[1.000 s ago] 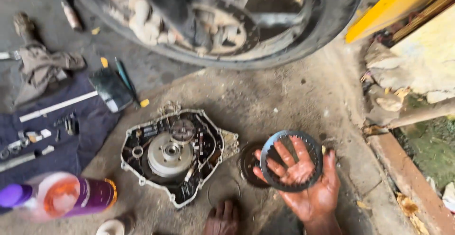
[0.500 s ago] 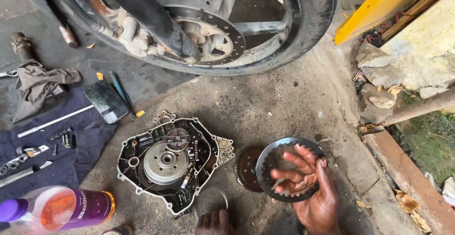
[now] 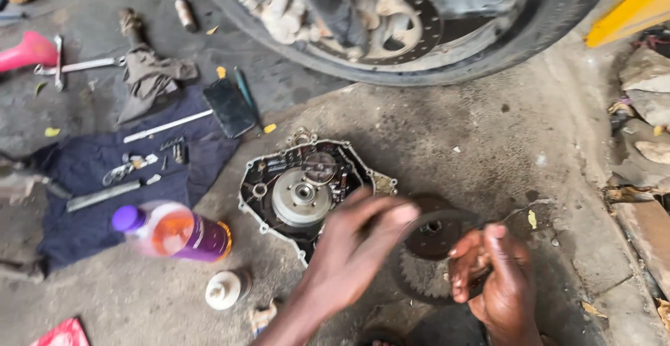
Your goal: The person works on a motorcycle clutch assembly on the ground beside an open engine cover. They pick up and stack friction and steel clutch plates, hold and turn a clutch pressure plate and hub, wipe parts with a rag, and fit components together by hand.
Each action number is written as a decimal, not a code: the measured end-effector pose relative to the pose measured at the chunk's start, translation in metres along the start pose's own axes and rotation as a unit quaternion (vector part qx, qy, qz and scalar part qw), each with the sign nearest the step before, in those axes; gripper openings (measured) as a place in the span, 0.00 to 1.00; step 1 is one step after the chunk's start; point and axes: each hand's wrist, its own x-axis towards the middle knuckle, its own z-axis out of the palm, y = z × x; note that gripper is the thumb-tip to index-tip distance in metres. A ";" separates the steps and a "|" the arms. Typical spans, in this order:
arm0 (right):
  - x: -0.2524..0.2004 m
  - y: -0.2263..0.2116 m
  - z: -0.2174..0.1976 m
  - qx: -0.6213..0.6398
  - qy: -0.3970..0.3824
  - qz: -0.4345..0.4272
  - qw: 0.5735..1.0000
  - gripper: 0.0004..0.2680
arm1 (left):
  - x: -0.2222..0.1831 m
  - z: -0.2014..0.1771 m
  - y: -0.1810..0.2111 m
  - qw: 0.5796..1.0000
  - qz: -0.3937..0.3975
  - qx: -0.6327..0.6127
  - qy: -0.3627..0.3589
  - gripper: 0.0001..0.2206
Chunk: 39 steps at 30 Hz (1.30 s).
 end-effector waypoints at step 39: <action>0.019 -0.015 0.064 0.120 -0.067 0.044 0.990 0.22 | -0.035 -0.005 -0.028 0.987 -0.027 -0.096 0.124 0.09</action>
